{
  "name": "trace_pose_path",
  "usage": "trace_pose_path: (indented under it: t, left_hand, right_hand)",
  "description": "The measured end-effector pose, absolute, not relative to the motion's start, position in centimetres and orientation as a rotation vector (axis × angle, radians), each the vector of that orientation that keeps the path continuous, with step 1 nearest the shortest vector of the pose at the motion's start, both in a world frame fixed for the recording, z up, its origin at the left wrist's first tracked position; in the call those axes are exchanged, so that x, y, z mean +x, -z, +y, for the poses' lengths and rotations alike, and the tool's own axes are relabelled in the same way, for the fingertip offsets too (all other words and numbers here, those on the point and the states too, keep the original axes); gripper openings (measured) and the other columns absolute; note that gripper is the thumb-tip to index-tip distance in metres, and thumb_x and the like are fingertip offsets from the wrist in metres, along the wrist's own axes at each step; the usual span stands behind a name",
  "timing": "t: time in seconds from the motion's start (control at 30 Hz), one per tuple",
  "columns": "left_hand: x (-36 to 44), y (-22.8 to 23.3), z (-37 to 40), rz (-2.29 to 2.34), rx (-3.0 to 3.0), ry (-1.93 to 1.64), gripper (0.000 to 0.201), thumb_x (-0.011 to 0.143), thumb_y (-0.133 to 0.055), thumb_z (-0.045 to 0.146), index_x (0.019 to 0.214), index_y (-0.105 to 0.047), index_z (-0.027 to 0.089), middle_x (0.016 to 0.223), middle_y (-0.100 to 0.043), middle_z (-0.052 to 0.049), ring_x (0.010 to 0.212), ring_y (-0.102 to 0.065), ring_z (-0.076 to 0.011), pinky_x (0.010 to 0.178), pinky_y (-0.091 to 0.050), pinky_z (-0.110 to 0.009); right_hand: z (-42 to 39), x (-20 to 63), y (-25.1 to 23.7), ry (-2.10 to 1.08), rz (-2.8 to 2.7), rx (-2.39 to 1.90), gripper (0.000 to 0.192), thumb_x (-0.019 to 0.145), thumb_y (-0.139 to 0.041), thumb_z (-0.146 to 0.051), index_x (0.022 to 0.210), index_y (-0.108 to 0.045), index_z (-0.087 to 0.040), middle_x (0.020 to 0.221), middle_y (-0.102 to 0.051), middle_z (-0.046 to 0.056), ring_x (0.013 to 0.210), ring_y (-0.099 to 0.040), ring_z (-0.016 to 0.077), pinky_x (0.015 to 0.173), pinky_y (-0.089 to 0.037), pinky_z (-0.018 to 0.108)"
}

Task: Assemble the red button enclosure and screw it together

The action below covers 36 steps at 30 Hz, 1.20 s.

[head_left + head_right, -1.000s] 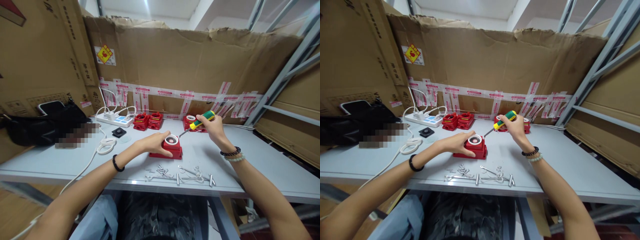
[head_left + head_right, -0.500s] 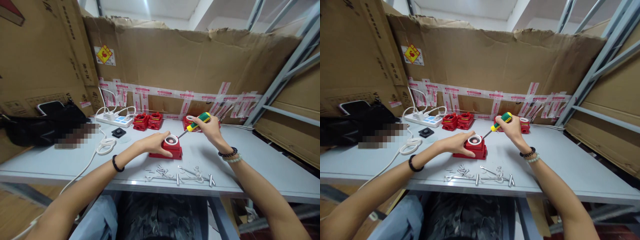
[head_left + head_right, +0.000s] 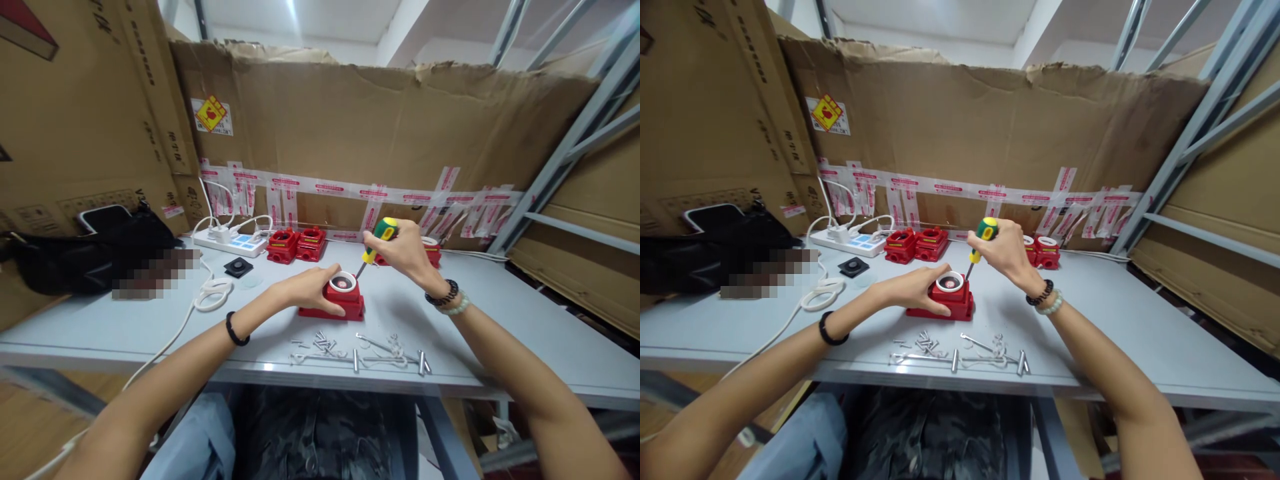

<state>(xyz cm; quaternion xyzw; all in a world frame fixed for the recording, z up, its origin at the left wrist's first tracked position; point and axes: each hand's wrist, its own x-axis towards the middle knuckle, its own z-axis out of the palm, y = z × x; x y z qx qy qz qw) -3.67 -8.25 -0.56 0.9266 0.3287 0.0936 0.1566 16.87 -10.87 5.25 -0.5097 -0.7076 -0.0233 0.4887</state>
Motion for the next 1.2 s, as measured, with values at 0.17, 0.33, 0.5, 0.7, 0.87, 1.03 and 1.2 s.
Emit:
trace_pose_path:
  t: [0.17, 0.33, 0.5, 0.7, 0.87, 1.03, 1.2]
  left_hand:
    - [-3.7, 0.5, -8.4, 0.956, 2.638, -0.280, 0.063, 0.063, -0.065, 0.064, 0.102, -0.040, 0.021, 0.083, -0.060, -0.004, 0.070, -0.056, -0.0211, 0.057, -0.034, -0.026]
    - [-3.7, 0.6, -8.3, 0.961, 2.651, -0.272, 0.062, 0.063, -0.065, 0.066, 0.098, -0.039, 0.021, 0.081, -0.060, -0.004, 0.068, -0.055, -0.0208, 0.056, -0.034, -0.026]
    - [-3.6, 0.6, -8.3, 0.947, 2.646, -0.287, 0.060, 0.063, -0.066, 0.064, 0.096, -0.038, 0.022, 0.081, -0.060, -0.003, 0.070, -0.055, -0.0207, 0.057, -0.034, -0.026]
    - [-3.6, 0.5, -8.4, 0.959, 2.646, -0.280, 0.061, 0.063, -0.066, 0.064, 0.097, -0.039, 0.022, 0.080, -0.059, -0.003, 0.069, -0.055, -0.0209, 0.056, -0.033, -0.026]
    - [-3.7, 0.7, -8.2, 0.940, 2.640, -0.288, 0.062, 0.062, -0.066, 0.065, 0.098, -0.040, 0.021, 0.083, -0.061, -0.004, 0.071, -0.056, -0.0213, 0.059, -0.035, -0.026]
    - [-3.7, 0.8, -8.0, 0.924, 2.623, -0.314, 0.063, 0.060, -0.066, 0.065, 0.098, -0.042, 0.021, 0.084, -0.061, -0.003, 0.071, -0.056, -0.0209, 0.060, -0.035, -0.027]
    - [-3.7, 0.8, -8.1, 0.919, 2.621, -0.313, 0.062, 0.061, -0.066, 0.065, 0.097, -0.041, 0.021, 0.084, -0.062, -0.004, 0.072, -0.057, -0.0213, 0.061, -0.036, -0.027]
  right_hand:
    - [-10.1, 14.6, -4.7, 0.261, -1.708, -1.081, 0.021, 0.077, -0.059, -0.034, 0.091, -0.058, -0.018, 0.068, -0.055, -0.002, 0.054, -0.046, 0.0103, 0.055, -0.040, 0.024]
    - [-9.8, 14.6, -4.8, 0.368, -1.845, -1.108, 0.030, 0.085, -0.051, -0.040, 0.106, -0.056, -0.019, 0.062, -0.050, -0.004, 0.051, -0.044, 0.0115, 0.054, -0.036, 0.025]
    - [-10.3, 15.5, -6.2, 0.274, -1.934, -1.129, 0.028, 0.088, -0.044, -0.031, 0.111, -0.057, -0.020, 0.068, -0.058, -0.002, 0.053, -0.048, 0.0109, 0.058, -0.037, 0.024]
    - [-10.4, 15.6, -6.4, 0.377, -1.891, -1.219, 0.032, 0.086, -0.050, -0.047, 0.098, -0.062, -0.020, 0.064, -0.060, -0.001, 0.055, -0.051, 0.0129, 0.057, -0.035, 0.025]
    - [-10.6, 15.3, -6.8, 0.337, -1.983, -1.220, 0.034, 0.089, -0.040, -0.030, 0.116, -0.058, -0.019, 0.077, -0.065, 0.003, 0.064, -0.055, 0.0155, 0.062, -0.037, 0.027]
    - [-10.7, 15.0, -7.1, 0.381, -1.998, -1.271, 0.035, 0.089, -0.044, -0.046, 0.099, -0.063, -0.020, 0.066, -0.062, 0.001, 0.057, -0.052, 0.0149, 0.059, -0.036, 0.027]
    - [-10.7, 14.9, -7.2, 0.367, -2.035, -1.308, 0.036, 0.090, -0.039, -0.039, 0.115, -0.057, -0.019, 0.077, -0.065, 0.004, 0.066, -0.056, 0.0178, 0.061, -0.037, 0.028]
